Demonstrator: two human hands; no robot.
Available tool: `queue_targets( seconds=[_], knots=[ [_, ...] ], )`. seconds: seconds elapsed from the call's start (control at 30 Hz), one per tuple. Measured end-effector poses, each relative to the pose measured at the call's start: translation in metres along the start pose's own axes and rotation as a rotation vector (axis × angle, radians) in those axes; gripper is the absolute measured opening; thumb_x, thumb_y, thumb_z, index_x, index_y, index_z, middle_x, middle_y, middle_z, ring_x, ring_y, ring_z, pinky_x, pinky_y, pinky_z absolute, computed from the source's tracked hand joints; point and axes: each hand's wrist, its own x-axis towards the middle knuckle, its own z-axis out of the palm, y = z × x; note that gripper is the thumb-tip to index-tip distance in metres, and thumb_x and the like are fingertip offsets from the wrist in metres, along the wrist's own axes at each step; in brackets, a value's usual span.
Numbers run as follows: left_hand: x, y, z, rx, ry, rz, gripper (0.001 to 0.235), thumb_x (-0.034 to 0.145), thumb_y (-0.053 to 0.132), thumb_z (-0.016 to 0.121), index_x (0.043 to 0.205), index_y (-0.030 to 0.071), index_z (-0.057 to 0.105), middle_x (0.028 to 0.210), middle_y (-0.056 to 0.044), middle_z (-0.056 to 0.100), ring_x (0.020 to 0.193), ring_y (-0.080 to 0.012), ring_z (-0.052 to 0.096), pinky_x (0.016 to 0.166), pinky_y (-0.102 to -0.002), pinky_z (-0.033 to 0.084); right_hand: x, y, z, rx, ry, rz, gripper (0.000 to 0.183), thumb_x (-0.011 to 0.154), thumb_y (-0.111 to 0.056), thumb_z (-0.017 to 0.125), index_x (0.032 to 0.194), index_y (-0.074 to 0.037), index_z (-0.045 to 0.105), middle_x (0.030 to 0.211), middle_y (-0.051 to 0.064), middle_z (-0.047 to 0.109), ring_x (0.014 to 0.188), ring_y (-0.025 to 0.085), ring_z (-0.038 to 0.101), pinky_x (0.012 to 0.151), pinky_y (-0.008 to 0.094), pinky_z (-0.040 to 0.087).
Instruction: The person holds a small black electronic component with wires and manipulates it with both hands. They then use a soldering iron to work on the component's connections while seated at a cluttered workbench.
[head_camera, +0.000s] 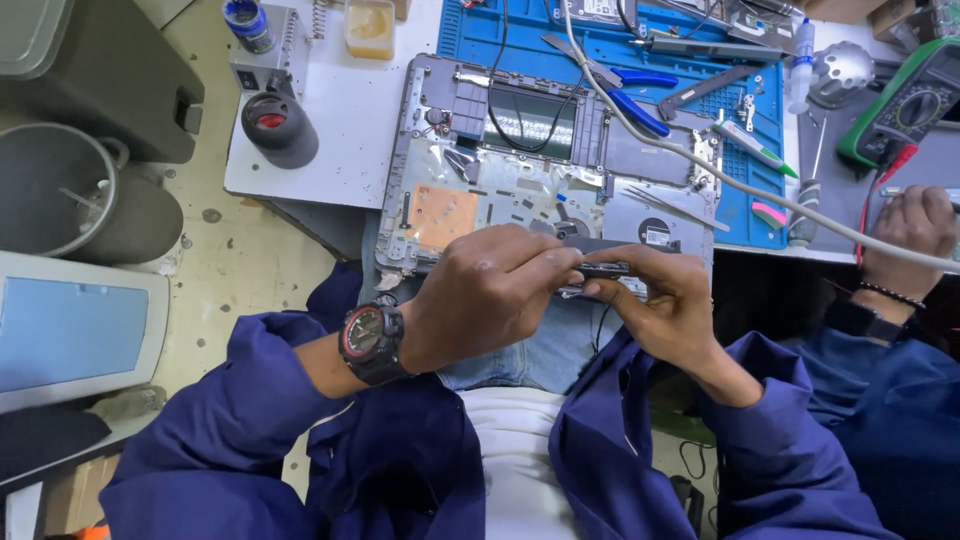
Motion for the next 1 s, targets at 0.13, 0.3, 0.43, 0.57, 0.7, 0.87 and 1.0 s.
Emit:
queue_targets(
  seconds=[0.13, 0.3, 0.43, 0.57, 0.7, 0.87, 1.0],
  knots=[
    [0.005, 0.006, -0.001, 0.119, 0.008, 0.073, 0.012, 0.095, 0.006, 0.075, 0.105, 0.001, 0.076, 0.086, -0.015, 0.074, 0.077, -0.0282, 0.075, 0.068, -0.036, 0.064, 0.001, -0.007, 0.004, -0.035, 0.007, -0.026, 0.019, 0.088, 0.000, 0.077, 0.106, 0.006, 0.076, 0.082, 0.020, 0.078, 0.096, 0.042, 0.075, 0.071, 0.044, 0.062],
    [-0.002, 0.006, 0.004, 0.100, -0.024, 0.058, 0.009, 0.091, 0.000, 0.075, 0.100, 0.001, 0.077, 0.082, -0.015, 0.073, 0.075, -0.0290, 0.075, 0.066, -0.036, 0.063, -0.002, -0.011, 0.012, -0.098, 0.012, -0.078, 0.018, 0.088, 0.000, 0.077, 0.106, 0.002, 0.077, 0.081, 0.021, 0.077, 0.092, 0.052, 0.070, 0.067, 0.048, 0.062],
    [-0.008, 0.006, 0.013, -0.032, -0.034, -0.053, 0.011, 0.091, -0.007, 0.068, 0.096, -0.001, 0.076, 0.078, -0.016, 0.070, 0.071, -0.0305, 0.073, 0.061, -0.035, 0.062, -0.007, -0.015, 0.014, -0.183, 0.016, -0.081, 0.019, 0.088, 0.001, 0.075, 0.107, 0.004, 0.077, 0.079, 0.023, 0.076, 0.086, 0.055, 0.068, 0.062, 0.053, 0.060],
    [-0.005, 0.001, 0.011, -0.074, -0.006, -0.094, 0.013, 0.092, -0.005, 0.067, 0.097, 0.001, 0.077, 0.078, -0.012, 0.069, 0.071, -0.0294, 0.072, 0.062, -0.037, 0.062, 0.001, -0.014, 0.013, -0.128, -0.005, -0.083, 0.019, 0.089, -0.001, 0.074, 0.108, 0.001, 0.077, 0.082, 0.021, 0.077, 0.086, 0.055, 0.068, 0.063, 0.050, 0.060],
    [0.000, 0.005, 0.007, -0.229, 0.040, -0.182, 0.009, 0.096, 0.001, 0.068, 0.101, 0.002, 0.076, 0.082, -0.010, 0.071, 0.074, -0.0273, 0.073, 0.064, -0.035, 0.063, 0.000, -0.011, 0.010, 0.008, -0.002, -0.040, 0.024, 0.090, -0.004, 0.075, 0.114, -0.001, 0.076, 0.086, 0.017, 0.078, 0.098, 0.052, 0.067, 0.070, 0.045, 0.060],
    [0.012, 0.012, -0.004, -0.196, -0.017, -0.172, 0.014, 0.095, 0.003, 0.071, 0.108, 0.000, 0.074, 0.088, -0.015, 0.071, 0.082, -0.0319, 0.074, 0.070, -0.039, 0.064, -0.006, -0.007, 0.010, -0.119, 0.025, -0.070, 0.017, 0.093, -0.002, 0.070, 0.109, 0.000, 0.076, 0.082, 0.019, 0.076, 0.083, 0.056, 0.066, 0.058, 0.048, 0.059],
    [-0.003, 0.005, 0.009, -0.100, -0.091, -0.114, 0.012, 0.095, 0.000, 0.069, 0.104, -0.002, 0.075, 0.084, -0.018, 0.071, 0.078, -0.0323, 0.073, 0.067, -0.040, 0.063, -0.020, 0.013, 0.011, -0.227, 0.000, -0.108, 0.014, 0.094, -0.003, 0.069, 0.105, -0.002, 0.076, 0.079, 0.018, 0.075, 0.072, 0.053, 0.066, 0.051, 0.047, 0.058]
  ],
)
